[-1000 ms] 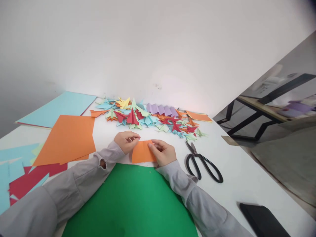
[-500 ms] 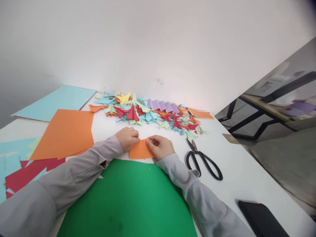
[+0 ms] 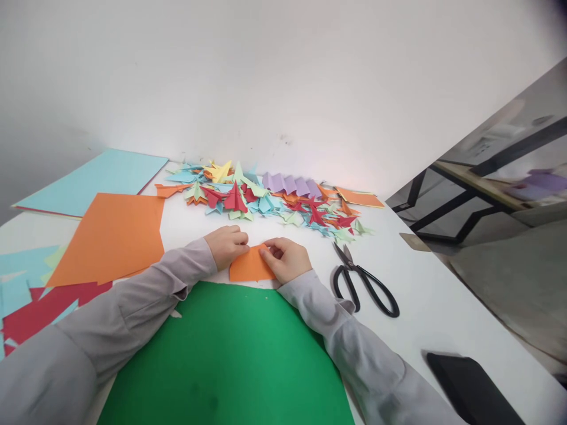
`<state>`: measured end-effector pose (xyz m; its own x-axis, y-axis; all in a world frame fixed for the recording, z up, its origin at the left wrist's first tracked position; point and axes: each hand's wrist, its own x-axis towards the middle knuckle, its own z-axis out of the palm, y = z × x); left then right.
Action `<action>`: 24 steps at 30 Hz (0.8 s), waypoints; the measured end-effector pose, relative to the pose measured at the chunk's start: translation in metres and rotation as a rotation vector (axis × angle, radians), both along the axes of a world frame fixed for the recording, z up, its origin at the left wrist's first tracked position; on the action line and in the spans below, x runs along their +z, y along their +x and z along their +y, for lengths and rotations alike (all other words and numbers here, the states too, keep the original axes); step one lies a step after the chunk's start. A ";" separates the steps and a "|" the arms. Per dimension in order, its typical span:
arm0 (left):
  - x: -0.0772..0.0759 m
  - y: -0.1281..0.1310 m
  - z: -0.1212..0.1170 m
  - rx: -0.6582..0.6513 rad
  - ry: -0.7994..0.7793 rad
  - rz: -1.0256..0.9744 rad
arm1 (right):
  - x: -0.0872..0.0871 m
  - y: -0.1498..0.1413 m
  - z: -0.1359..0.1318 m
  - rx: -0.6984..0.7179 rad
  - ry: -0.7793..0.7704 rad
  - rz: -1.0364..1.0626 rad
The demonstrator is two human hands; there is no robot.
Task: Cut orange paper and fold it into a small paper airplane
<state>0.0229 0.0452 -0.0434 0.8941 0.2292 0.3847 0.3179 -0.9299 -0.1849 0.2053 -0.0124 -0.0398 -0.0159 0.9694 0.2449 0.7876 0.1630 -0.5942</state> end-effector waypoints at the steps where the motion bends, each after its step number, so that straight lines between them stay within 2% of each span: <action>1: 0.000 0.000 0.000 -0.006 0.005 0.009 | 0.000 0.000 0.000 0.005 0.015 -0.008; 9: 0.001 -0.001 0.002 0.025 -0.032 0.039 | -0.004 0.002 0.000 0.043 0.093 -0.013; 14: 0.002 -0.001 0.001 0.008 -0.023 0.003 | -0.006 0.003 -0.002 0.096 0.203 -0.035; 18: 0.001 -0.001 -0.001 0.025 -0.021 0.002 | -0.008 0.006 -0.004 0.224 0.320 -0.069; 21: 0.001 0.000 -0.002 0.040 -0.035 -0.001 | -0.012 0.011 -0.004 0.374 0.429 -0.176; 24: 0.000 0.000 -0.003 0.038 -0.032 -0.008 | -0.015 0.015 -0.004 0.441 0.496 -0.276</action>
